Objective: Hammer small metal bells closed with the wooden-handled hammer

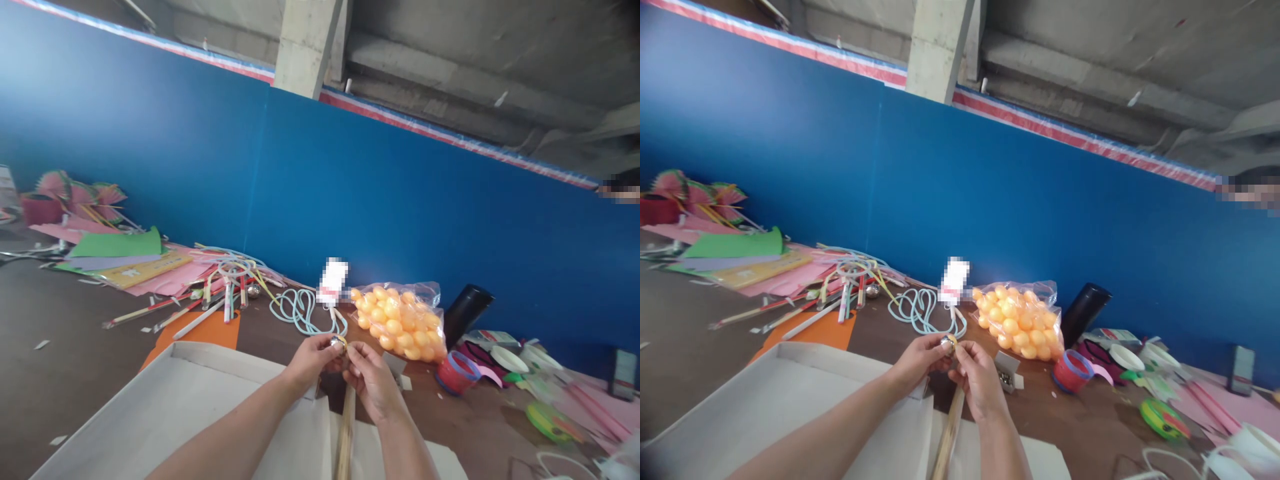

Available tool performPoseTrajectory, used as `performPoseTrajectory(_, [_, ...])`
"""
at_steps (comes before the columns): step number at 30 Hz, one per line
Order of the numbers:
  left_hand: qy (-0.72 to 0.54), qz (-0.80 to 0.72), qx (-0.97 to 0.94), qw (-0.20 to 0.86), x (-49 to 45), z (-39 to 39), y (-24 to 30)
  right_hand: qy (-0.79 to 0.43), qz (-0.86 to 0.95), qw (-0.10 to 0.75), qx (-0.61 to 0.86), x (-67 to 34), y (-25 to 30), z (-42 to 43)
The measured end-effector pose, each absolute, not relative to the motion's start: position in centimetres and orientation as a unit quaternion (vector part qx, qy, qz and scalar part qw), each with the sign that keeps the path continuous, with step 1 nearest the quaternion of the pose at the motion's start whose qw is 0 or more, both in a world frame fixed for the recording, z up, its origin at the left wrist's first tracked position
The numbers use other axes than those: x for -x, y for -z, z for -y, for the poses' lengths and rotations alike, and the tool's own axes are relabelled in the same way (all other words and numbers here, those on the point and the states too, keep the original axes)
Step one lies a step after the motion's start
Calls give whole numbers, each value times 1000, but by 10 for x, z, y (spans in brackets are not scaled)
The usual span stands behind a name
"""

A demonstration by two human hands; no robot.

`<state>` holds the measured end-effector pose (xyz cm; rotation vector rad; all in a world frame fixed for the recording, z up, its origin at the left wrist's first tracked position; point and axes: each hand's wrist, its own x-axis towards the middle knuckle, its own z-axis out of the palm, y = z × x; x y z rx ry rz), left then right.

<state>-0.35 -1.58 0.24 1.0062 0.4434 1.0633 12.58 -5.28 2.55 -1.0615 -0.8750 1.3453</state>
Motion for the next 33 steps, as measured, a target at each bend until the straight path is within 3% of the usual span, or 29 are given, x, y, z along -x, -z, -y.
performPoseTrajectory(33, [-491, -193, -474, 705, 6, 19, -6, -569, 361, 609, 417, -110, -26, 53])
